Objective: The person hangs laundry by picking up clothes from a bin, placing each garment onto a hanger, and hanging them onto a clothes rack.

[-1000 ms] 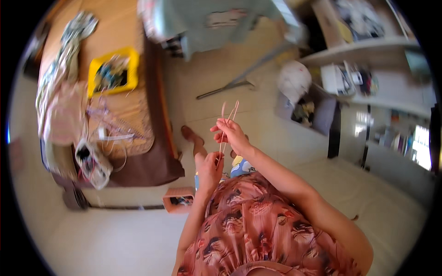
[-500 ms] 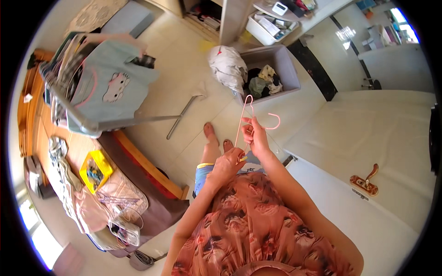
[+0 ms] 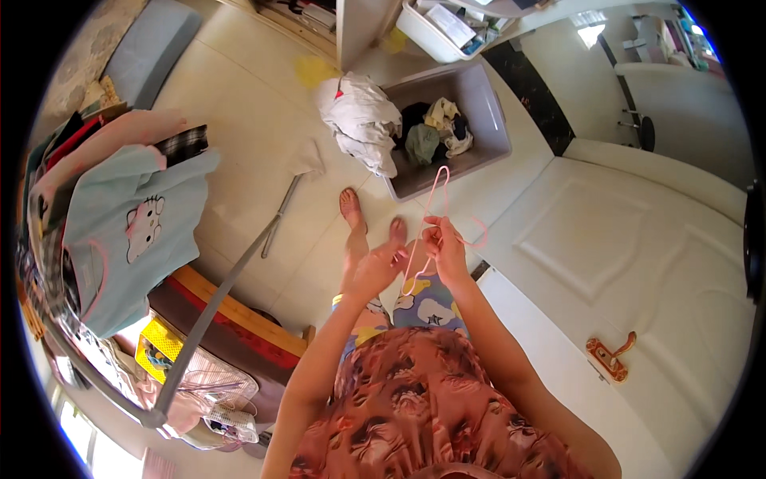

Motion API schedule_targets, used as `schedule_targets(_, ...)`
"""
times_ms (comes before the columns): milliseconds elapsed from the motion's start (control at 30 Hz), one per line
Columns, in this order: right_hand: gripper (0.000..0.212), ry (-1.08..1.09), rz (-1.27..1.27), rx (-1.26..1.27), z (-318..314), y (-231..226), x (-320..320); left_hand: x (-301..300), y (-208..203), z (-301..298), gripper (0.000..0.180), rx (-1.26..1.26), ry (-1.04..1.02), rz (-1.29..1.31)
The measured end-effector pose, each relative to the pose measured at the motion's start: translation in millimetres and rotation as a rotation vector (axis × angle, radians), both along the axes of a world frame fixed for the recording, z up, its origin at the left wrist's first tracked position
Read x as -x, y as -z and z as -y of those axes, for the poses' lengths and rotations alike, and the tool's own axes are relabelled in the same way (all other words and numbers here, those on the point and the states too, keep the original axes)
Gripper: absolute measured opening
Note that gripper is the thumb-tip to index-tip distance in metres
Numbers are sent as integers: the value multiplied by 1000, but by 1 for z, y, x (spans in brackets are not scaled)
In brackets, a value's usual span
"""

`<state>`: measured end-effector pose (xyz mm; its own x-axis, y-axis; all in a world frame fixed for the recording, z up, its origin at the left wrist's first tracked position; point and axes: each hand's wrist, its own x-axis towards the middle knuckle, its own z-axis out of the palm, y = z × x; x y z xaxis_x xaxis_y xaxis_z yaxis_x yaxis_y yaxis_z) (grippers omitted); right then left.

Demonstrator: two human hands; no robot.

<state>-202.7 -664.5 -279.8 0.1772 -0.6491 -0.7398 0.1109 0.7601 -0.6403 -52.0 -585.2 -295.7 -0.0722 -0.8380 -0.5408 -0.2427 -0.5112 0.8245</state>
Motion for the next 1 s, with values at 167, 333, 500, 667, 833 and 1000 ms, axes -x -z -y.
schedule_targets(167,29,46,-42,-159,22,46,-14,-16,58,34,13,-90,-112,69)
schedule_targets(333,23,24,36,-270,56,96,-30,-25,125,68,14,-119,-143,165)
schedule_targets(500,16,-709,-523,116,116,176,9,16,170,102,15,-112,-262,173)
schedule_targets(667,11,-1354,-1143,875,195,241,55,68,198,113,13,-196,-325,84)
schedule_targets(833,7,-1270,-1043,994,261,345,133,125,231,127,14,-261,-372,-61)
schedule_targets(1000,23,-1179,-1090,596,301,441,185,162,267,143,16,-270,-417,-108)
